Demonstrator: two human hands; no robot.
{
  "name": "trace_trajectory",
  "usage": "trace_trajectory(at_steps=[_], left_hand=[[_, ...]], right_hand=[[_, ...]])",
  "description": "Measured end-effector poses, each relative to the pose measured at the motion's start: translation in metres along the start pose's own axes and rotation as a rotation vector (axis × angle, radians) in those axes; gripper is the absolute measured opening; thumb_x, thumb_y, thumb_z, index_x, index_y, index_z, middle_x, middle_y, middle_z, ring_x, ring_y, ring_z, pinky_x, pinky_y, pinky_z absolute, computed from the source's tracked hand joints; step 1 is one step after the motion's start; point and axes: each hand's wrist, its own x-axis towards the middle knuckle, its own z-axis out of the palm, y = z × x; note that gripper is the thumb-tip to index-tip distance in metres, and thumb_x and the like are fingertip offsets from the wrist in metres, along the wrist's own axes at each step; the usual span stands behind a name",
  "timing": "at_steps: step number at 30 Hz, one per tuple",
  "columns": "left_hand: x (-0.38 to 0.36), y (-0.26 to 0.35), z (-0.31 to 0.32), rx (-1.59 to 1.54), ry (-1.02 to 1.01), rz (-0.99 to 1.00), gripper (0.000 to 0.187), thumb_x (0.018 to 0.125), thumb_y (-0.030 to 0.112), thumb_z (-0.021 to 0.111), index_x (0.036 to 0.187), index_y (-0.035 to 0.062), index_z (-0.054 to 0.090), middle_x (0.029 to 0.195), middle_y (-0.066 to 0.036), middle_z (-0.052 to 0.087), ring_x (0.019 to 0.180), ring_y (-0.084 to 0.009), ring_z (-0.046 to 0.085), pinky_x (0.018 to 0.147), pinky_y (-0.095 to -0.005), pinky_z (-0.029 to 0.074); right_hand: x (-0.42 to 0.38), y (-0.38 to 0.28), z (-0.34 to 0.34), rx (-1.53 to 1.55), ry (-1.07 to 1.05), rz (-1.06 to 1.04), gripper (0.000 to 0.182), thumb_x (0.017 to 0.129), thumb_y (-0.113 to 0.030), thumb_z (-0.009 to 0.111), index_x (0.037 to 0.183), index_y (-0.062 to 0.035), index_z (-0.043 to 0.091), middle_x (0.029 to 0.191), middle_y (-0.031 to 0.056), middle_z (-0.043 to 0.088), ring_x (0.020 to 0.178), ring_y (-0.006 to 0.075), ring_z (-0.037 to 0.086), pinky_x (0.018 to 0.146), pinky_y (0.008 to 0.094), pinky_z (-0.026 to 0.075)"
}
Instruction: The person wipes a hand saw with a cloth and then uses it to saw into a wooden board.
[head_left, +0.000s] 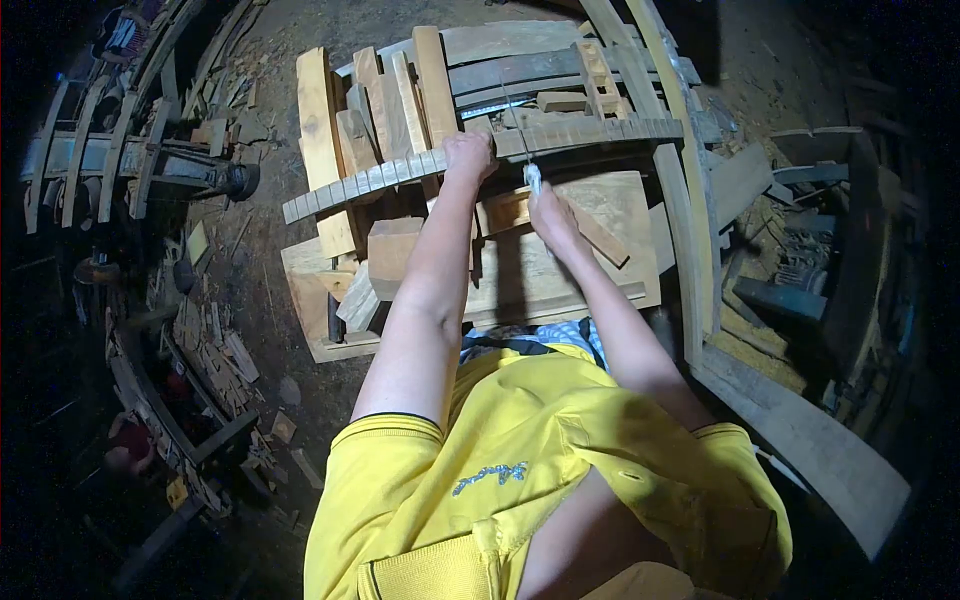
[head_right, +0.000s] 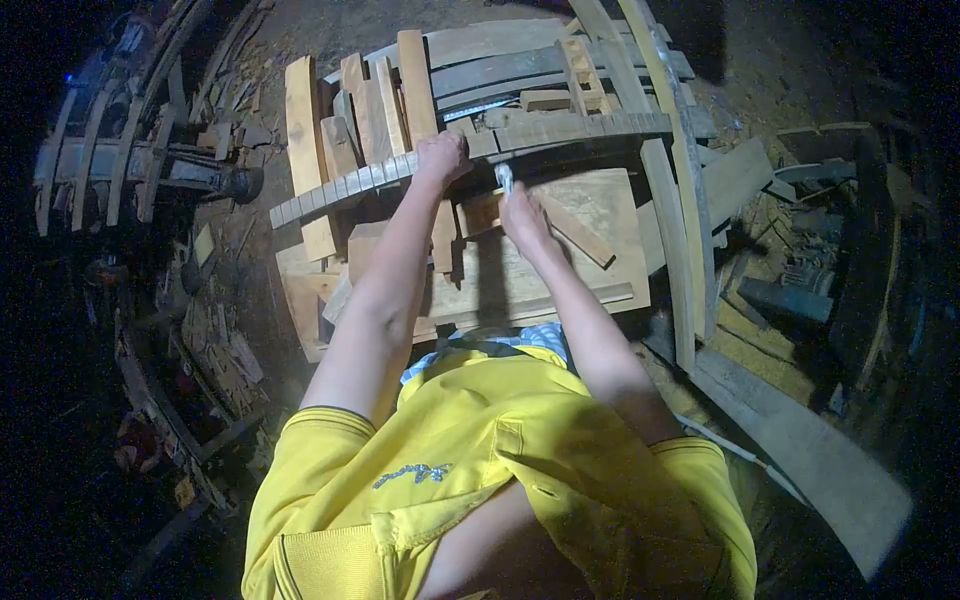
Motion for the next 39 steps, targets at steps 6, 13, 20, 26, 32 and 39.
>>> trace_trajectory(at_steps=[6, 13, 20, 26, 32, 39], left_hand=[[0.0, 0.002, -0.005, 0.003, -0.103, -0.015, 0.028, 0.07, 0.023, 0.055, 0.095, 0.0106, 0.057, 0.094, -0.011, 0.061, 0.09, -0.026, 0.058, 0.076, -0.0414, 0.041], [-0.001, 0.003, -0.005, 0.037, -0.082, -0.015, 0.026, 0.072, 0.022, 0.053, 0.096, 0.0109, 0.056, 0.093, -0.011, 0.062, 0.09, -0.0259, 0.058, 0.074, -0.0409, 0.042], [0.001, -0.002, 0.012, 0.054, -0.014, -0.006, 0.02, 0.076, 0.018, 0.049, 0.094, 0.0118, 0.056, 0.091, -0.009, 0.062, 0.088, -0.0246, 0.059, 0.073, -0.0412, 0.042], [0.005, -0.003, 0.01, 0.079, -0.049, -0.013, 0.021, 0.079, 0.018, 0.044, 0.095, 0.0132, 0.056, 0.096, -0.009, 0.061, 0.088, -0.0246, 0.059, 0.074, -0.0416, 0.041], [-0.003, 0.004, -0.003, 0.097, -0.047, 0.006, 0.023, 0.078, 0.018, 0.046, 0.097, 0.0129, 0.057, 0.097, -0.008, 0.06, 0.091, -0.0246, 0.058, 0.075, -0.0419, 0.041], [0.005, -0.002, 0.007, 0.03, 0.006, -0.008, 0.031, 0.068, 0.026, 0.059, 0.093, 0.0082, 0.056, 0.092, -0.012, 0.061, 0.088, -0.0269, 0.059, 0.074, -0.0413, 0.045]], right_hand=[[0.038, -0.015, -0.007, -0.022, -0.007, 0.007, 0.033, 0.084, -0.024, 0.037, 0.102, 0.0026, 0.044, 0.087, 0.0329, 0.054, 0.088, 0.0463, 0.051, 0.076, 0.0522, 0.039], [-0.017, 0.003, 0.003, -0.001, -0.076, 0.081, 0.034, 0.083, -0.023, 0.039, 0.11, -0.0019, 0.042, 0.096, 0.0274, 0.055, 0.093, 0.0428, 0.052, 0.08, 0.0491, 0.04], [-0.019, 0.015, 0.002, 0.052, -0.056, 0.078, 0.035, 0.085, -0.025, 0.036, 0.106, 0.0015, 0.044, 0.097, 0.0291, 0.054, 0.094, 0.0437, 0.051, 0.081, 0.0488, 0.04], [-0.038, 0.021, 0.009, 0.063, 0.041, 0.009, 0.035, 0.086, -0.027, 0.035, 0.099, 0.0033, 0.047, 0.089, 0.0321, 0.053, 0.09, 0.0454, 0.05, 0.08, 0.0506, 0.038], [0.0, 0.011, 0.001, 0.112, -0.034, 0.024, 0.033, 0.085, -0.027, 0.034, 0.097, 0.0014, 0.047, 0.088, 0.031, 0.054, 0.088, 0.0449, 0.052, 0.077, 0.0515, 0.04], [-0.033, 0.026, 0.017, 0.096, 0.045, 0.036, 0.041, 0.088, -0.03, 0.028, 0.112, -0.0018, 0.044, 0.097, 0.0338, 0.051, 0.095, 0.0477, 0.047, 0.084, 0.0505, 0.037]])
